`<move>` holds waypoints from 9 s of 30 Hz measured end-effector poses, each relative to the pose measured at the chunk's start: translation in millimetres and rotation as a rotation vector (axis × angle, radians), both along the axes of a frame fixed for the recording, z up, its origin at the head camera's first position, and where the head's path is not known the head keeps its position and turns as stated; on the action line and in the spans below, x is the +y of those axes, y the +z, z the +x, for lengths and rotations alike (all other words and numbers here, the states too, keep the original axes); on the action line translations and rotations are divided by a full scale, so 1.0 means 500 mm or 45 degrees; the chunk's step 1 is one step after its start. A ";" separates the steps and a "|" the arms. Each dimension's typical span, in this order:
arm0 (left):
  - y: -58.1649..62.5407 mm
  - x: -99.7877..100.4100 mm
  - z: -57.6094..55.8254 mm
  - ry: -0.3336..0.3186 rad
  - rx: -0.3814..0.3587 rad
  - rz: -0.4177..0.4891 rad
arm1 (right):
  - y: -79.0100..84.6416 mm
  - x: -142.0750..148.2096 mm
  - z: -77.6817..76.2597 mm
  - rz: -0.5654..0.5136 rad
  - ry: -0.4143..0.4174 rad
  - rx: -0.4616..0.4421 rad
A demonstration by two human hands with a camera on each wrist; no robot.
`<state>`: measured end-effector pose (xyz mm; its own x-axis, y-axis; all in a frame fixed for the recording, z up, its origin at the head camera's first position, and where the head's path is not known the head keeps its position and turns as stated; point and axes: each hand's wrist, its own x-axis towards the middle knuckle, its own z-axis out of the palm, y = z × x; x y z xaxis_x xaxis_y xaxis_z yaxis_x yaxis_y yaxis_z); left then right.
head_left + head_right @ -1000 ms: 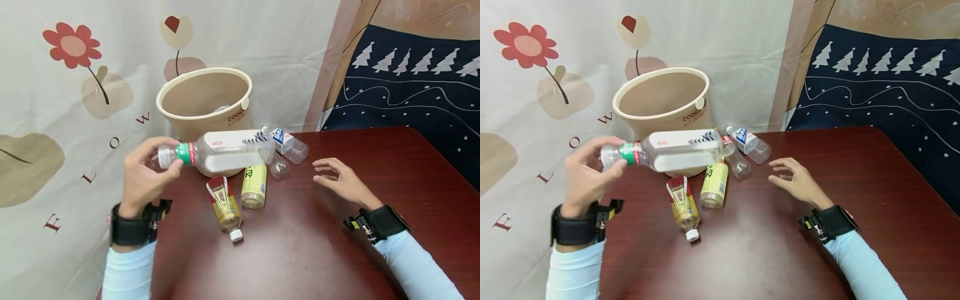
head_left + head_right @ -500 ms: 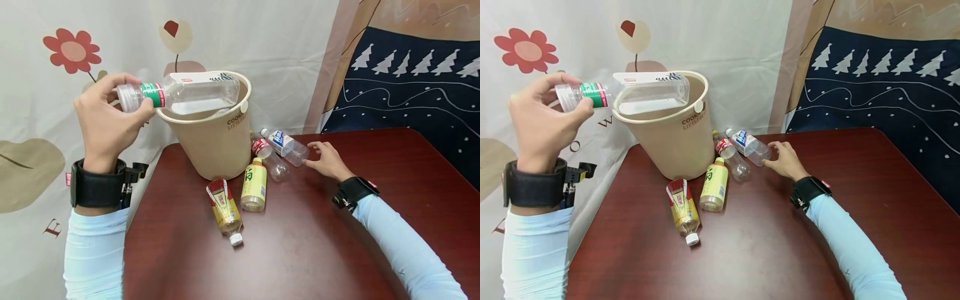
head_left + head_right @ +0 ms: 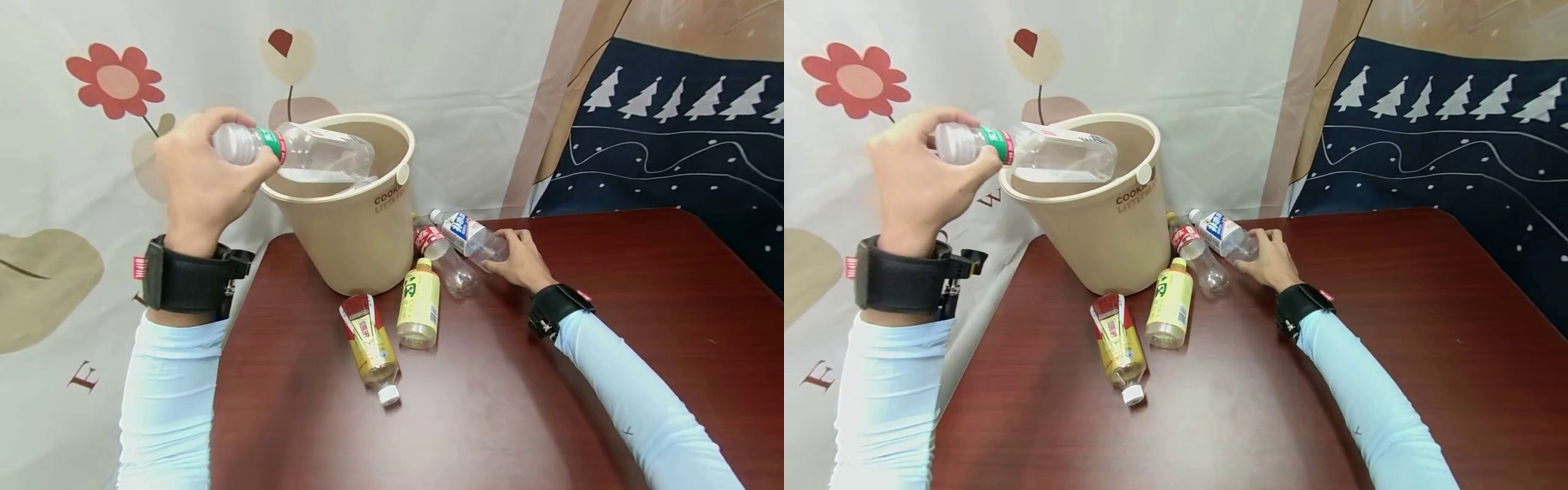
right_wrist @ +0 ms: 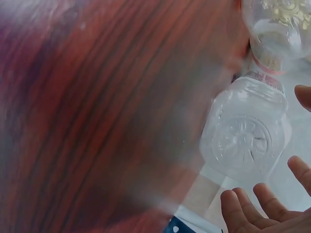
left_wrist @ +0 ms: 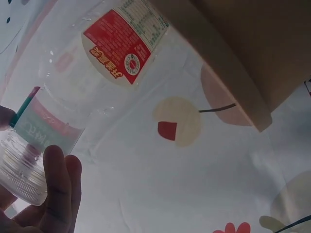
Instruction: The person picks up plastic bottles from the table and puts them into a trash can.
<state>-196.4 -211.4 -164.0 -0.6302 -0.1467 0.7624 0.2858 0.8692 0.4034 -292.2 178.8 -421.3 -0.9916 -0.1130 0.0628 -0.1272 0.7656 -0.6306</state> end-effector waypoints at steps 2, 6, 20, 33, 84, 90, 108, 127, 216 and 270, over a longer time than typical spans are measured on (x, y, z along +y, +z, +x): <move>-0.007 0.007 -0.005 -0.063 0.001 -0.023 | -0.002 0.001 0.002 0.014 -0.007 -0.004; -0.017 0.013 -0.010 -0.123 0.016 -0.061 | -0.004 -0.001 0.008 0.031 -0.008 -0.029; -0.014 0.009 0.020 -0.239 -0.377 -0.044 | -0.018 -0.015 -0.003 -0.012 -0.100 -0.074; -0.032 0.005 0.023 -0.244 -0.384 -0.068 | -0.024 -0.018 -0.004 -0.060 -0.148 -0.010; -0.383 0.117 0.131 -1.417 -0.279 0.585 | 0.116 0.011 0.309 -1.065 0.725 0.235; -0.386 0.116 0.124 -1.446 -0.278 0.564 | 0.116 0.006 0.312 -1.080 0.757 0.269; -0.379 0.114 0.132 -1.394 -0.266 0.451 | 0.115 -0.001 0.311 -1.128 0.881 0.311; -0.257 0.058 0.137 -1.063 0.010 0.495 | 0.100 0.019 0.296 -0.960 0.543 0.124; -0.319 0.064 0.168 -0.461 -0.362 0.457 | -0.002 -0.150 0.077 0.180 0.031 -0.078; -0.320 0.057 0.159 -1.228 -0.551 0.657 | 0.146 0.019 0.298 -1.270 0.892 0.286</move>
<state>-117.1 -182.9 -324.2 -0.8410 0.3039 0.4476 0.4889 0.0729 0.8693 -143.1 188.1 -348.2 -0.6931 -0.4192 0.5864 -0.4959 -0.3131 -0.8100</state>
